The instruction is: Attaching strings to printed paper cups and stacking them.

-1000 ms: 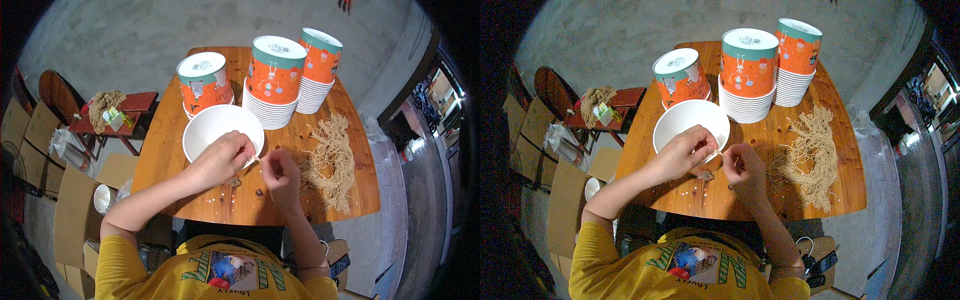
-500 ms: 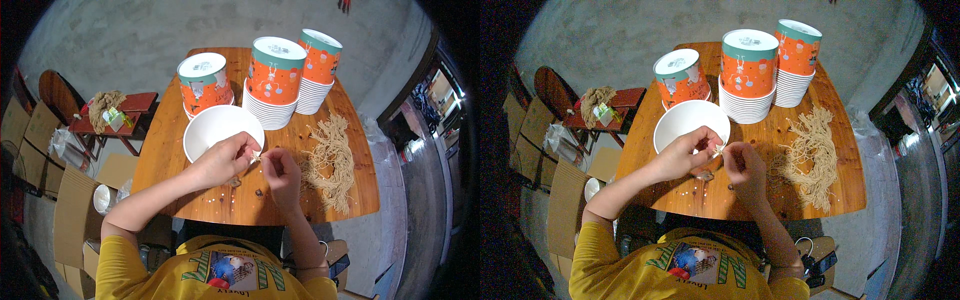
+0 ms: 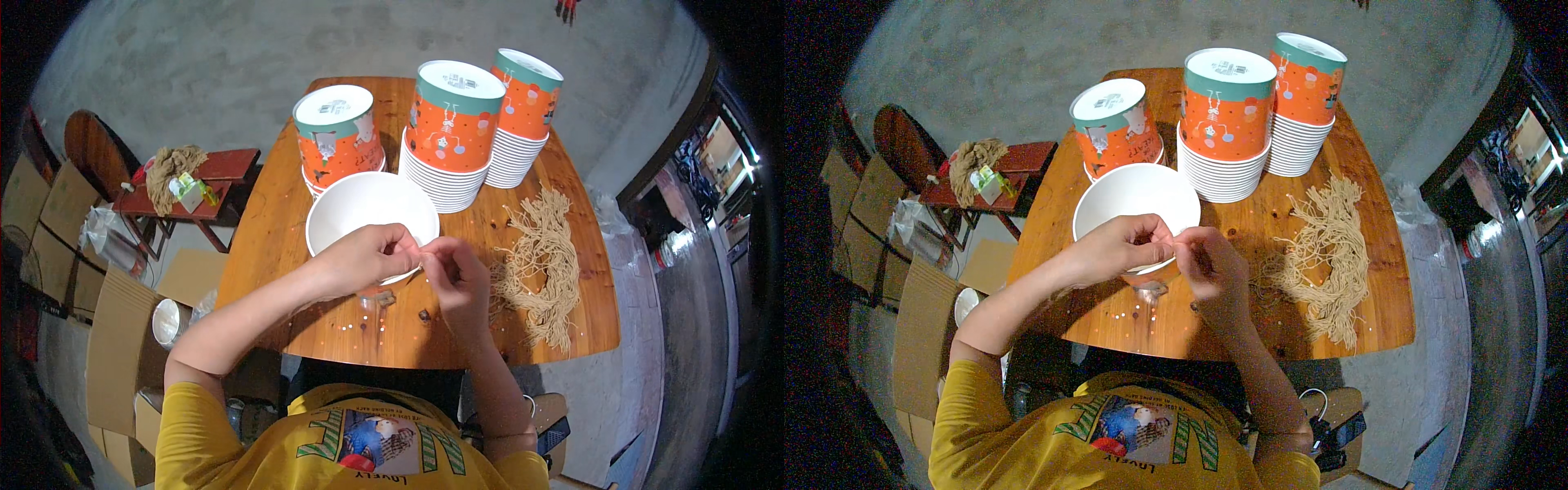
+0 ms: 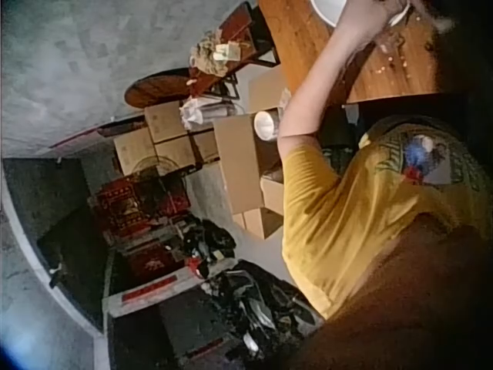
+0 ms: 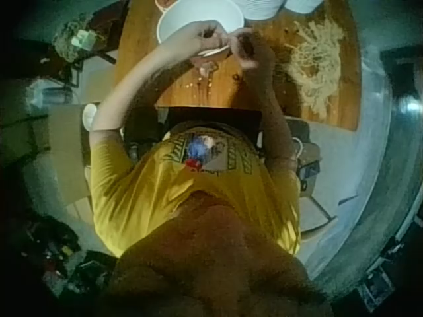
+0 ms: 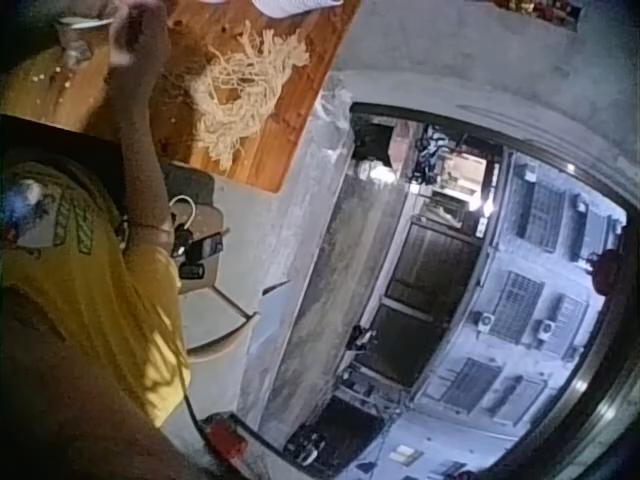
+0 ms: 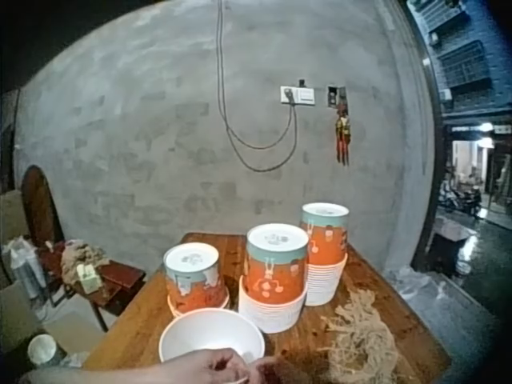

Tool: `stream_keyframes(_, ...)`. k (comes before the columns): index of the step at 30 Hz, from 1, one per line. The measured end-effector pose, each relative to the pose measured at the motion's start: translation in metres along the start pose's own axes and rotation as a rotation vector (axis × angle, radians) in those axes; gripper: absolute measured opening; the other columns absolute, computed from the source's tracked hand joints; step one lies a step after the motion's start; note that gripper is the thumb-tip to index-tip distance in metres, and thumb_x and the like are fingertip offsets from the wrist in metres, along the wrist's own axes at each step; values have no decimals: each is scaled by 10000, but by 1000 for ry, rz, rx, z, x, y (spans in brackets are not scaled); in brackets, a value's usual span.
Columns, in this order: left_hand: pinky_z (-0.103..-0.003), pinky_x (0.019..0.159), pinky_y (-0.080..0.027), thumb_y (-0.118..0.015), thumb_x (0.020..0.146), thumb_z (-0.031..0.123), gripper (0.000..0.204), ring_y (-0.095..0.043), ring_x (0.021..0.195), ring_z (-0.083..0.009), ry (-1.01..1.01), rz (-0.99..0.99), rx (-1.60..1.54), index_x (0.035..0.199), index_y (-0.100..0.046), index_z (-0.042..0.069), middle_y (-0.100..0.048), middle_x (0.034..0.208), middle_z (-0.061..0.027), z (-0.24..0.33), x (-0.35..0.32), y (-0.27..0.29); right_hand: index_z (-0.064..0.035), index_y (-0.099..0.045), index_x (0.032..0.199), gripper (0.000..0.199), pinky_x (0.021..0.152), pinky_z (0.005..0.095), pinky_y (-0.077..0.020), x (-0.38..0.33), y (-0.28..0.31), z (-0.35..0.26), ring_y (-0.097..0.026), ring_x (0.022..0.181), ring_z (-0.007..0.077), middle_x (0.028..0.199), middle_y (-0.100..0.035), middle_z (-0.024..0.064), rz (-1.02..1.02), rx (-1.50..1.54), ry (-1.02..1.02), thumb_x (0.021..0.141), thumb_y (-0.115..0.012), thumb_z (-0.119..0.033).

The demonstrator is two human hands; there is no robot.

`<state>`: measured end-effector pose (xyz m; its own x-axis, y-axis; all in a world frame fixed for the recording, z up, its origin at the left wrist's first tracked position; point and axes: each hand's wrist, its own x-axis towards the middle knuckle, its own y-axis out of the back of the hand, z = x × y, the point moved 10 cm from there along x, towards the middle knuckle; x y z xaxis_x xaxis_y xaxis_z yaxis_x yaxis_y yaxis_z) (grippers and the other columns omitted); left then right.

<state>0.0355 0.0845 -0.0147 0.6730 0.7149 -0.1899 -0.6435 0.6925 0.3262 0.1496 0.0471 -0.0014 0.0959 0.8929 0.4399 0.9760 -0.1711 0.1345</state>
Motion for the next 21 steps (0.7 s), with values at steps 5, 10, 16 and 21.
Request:
stream_keyframes(5, -198, 635, -408, -600, 900, 145, 133, -477, 722, -45, -63, 70, -177, 945, -595, 21, -547, 800, 32, -3, 4, 7, -60, -570, 888, 77, 540, 214, -382, -1, 6, -1, -459, 611, 35, 664, -499, -40, 54, -33, -30, 852, -618, -13)
stream_keyframes(10, -216, 747, -448, -600, 915, 135, 128, -537, 822, -55, -25, 68, -145, 989, -578, 33, -601, 889, 12, -4, 4, 8, -70, -557, 904, 137, 491, 231, -368, -3, -2, -1, -450, 549, 55, 605, -476, -24, -19, -190, 10, 809, -644, -22)
stream_keyframes(16, -211, 713, -449, -597, 916, 140, 128, -542, 800, -61, -6, 72, -215, 977, -583, 28, -606, 874, 7, -6, 3, 8, -68, -554, 916, 135, 505, 250, -413, -5, 4, -2, -504, 564, 84, 662, -527, 18, 46, -251, 2, 819, -643, -37)
stream_keyframes(21, -208, 682, -439, -592, 922, 149, 137, -534, 764, -64, 14, 74, -257, 954, -589, 16, -605, 847, 0, -9, 5, 8, -78, -550, 909, 175, 530, 292, -473, -6, 2, -23, -572, 602, 152, 757, -551, 59, 67, -367, 146, 784, -653, -12)
